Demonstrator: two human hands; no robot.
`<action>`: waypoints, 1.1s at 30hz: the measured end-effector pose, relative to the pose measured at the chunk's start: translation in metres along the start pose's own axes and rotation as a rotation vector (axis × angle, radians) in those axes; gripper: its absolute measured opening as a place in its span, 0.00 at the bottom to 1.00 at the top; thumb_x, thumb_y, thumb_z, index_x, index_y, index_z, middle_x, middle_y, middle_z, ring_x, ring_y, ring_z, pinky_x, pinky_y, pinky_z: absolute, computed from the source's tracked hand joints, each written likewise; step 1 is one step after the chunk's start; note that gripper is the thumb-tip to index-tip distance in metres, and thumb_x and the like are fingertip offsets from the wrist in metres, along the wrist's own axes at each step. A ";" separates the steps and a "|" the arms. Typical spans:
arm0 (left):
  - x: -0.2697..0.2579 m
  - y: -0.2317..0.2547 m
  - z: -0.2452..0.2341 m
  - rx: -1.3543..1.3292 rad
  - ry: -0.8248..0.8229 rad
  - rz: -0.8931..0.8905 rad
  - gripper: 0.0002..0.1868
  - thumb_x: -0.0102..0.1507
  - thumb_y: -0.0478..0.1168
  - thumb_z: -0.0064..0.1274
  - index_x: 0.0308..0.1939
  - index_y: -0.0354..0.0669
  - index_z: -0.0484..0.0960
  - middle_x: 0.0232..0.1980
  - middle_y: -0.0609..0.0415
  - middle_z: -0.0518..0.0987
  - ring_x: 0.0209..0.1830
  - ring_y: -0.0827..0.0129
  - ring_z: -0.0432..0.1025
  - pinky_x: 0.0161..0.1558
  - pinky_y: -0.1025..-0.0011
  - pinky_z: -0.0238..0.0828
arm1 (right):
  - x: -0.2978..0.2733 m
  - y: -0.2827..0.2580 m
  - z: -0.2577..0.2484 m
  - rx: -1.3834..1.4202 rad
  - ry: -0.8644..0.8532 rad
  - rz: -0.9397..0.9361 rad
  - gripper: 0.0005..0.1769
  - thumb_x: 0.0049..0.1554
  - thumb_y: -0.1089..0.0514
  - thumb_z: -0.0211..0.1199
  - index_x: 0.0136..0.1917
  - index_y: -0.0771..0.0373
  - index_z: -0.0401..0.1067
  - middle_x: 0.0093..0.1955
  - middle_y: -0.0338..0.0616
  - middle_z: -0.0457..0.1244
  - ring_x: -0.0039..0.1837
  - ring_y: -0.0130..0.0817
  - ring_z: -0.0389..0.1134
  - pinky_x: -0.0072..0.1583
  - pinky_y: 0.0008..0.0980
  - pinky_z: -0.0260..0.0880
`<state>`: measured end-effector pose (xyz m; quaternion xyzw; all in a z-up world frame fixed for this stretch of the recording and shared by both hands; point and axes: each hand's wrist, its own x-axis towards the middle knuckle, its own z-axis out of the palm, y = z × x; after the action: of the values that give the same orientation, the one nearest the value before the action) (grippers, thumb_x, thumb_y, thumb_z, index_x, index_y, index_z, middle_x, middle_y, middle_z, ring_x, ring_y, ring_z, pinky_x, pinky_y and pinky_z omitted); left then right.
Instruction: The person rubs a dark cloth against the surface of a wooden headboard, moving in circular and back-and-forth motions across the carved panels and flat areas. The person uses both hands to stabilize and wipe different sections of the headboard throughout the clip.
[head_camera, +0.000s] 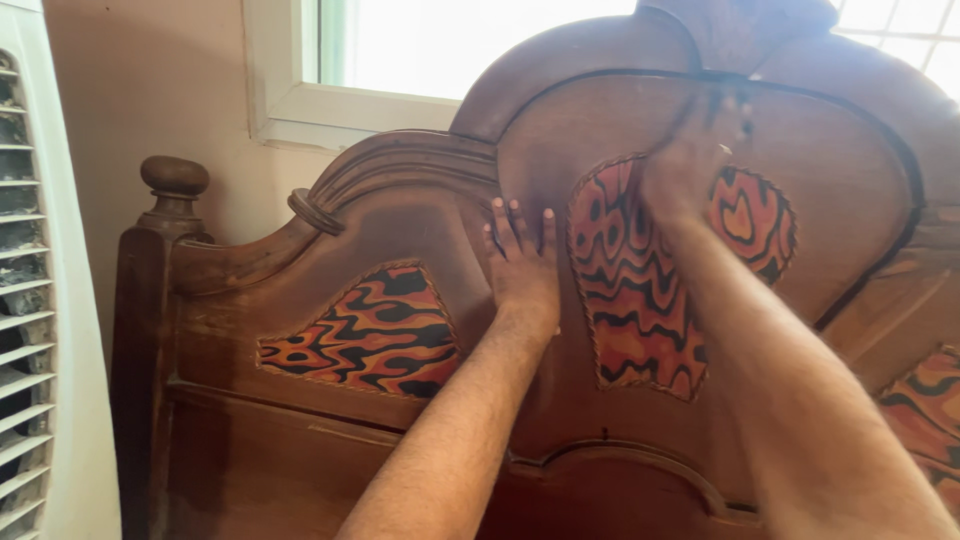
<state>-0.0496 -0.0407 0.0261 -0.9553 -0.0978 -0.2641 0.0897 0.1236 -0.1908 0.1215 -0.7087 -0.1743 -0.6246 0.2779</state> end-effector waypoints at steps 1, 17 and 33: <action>-0.001 0.001 0.001 -0.004 0.002 0.000 0.84 0.43 0.65 0.75 0.82 0.42 0.27 0.82 0.23 0.32 0.80 0.26 0.22 0.76 0.37 0.27 | 0.002 -0.016 0.005 -0.036 0.024 -0.026 0.42 0.58 0.69 0.51 0.84 0.69 0.47 0.85 0.68 0.43 0.85 0.69 0.36 0.83 0.59 0.34; 0.007 0.004 0.010 -0.002 0.033 -0.045 0.82 0.44 0.63 0.76 0.82 0.44 0.28 0.83 0.27 0.31 0.80 0.29 0.22 0.76 0.39 0.28 | -0.015 -0.070 -0.024 0.027 -0.342 -0.864 0.24 0.58 0.66 0.51 0.66 0.60 0.74 0.79 0.47 0.55 0.78 0.55 0.56 0.73 0.47 0.59; -0.003 0.003 0.001 0.023 0.023 -0.052 0.84 0.41 0.64 0.76 0.82 0.47 0.29 0.83 0.28 0.32 0.82 0.32 0.23 0.78 0.43 0.34 | 0.004 0.129 -0.139 -0.330 -0.268 -0.525 0.28 0.64 0.66 0.49 0.77 0.57 0.66 0.84 0.55 0.50 0.82 0.63 0.50 0.76 0.50 0.57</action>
<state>-0.0509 -0.0442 0.0227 -0.9482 -0.1249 -0.2761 0.0950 0.0906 -0.3774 0.1115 -0.7507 -0.2826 -0.5960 -0.0362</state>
